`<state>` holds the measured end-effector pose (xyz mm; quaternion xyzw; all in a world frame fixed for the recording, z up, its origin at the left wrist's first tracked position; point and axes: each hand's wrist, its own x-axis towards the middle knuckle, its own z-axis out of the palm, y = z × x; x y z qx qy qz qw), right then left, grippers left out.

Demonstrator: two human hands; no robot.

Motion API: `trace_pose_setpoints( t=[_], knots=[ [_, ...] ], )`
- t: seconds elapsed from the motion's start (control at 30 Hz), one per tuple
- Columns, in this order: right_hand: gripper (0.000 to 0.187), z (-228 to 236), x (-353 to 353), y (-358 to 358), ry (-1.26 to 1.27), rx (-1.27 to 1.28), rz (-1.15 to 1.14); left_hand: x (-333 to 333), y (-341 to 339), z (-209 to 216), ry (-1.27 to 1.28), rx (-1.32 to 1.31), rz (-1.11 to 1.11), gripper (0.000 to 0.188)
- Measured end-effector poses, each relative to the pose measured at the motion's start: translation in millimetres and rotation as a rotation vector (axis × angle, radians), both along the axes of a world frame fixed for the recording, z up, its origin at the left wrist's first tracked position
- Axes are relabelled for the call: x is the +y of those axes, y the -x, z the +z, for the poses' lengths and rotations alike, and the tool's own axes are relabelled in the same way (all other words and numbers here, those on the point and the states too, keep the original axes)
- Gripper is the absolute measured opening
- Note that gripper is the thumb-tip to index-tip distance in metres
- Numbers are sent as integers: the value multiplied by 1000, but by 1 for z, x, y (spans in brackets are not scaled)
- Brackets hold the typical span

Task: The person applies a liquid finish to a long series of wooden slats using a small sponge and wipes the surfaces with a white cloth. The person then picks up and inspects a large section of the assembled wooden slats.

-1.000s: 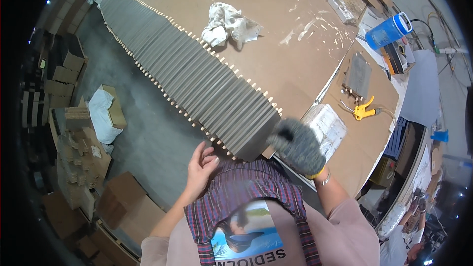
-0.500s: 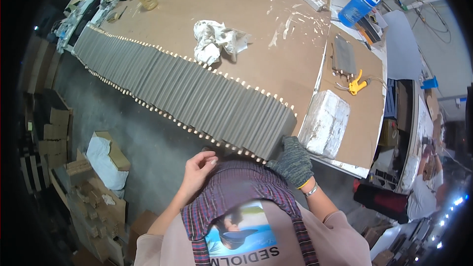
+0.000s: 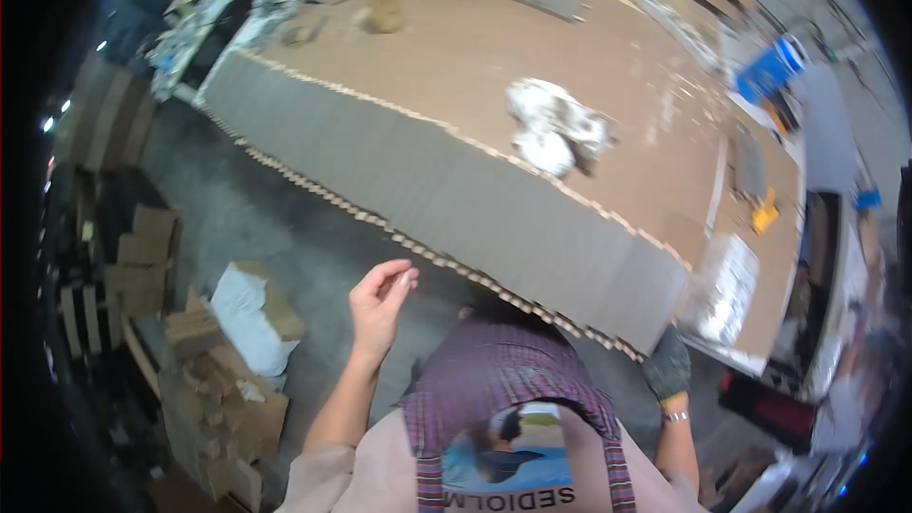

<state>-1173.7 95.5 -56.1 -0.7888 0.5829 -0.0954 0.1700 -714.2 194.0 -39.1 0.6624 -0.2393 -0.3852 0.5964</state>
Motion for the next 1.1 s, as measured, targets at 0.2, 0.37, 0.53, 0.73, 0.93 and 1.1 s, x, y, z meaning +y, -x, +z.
trace_pose_setpoints(
  t=[0.2, 0.37, 0.53, 0.73, 0.93, 1.1],
  knots=[
    [52, 0, -2, 2, -154, 45, -48, -38, -129, 43, 31, -286, 27, 22],
    [54, -10, -5, 16, -286, 123, -11, -113, -302, 48, -50, -599, -24, 22],
    [66, -19, 1, 42, -301, 243, -179, -250, -479, 15, -178, -1103, -165, 34],
    [42, -5, 37, -1, -268, 226, -657, -380, -560, -23, -564, -1581, -509, 59],
    [59, -3, 59, -39, -439, 545, -755, -435, -634, -95, -451, -1681, -778, 59],
    [59, 41, 38, -99, -437, 371, -944, -431, -655, -97, -505, -1741, -811, 36]
  ],
)
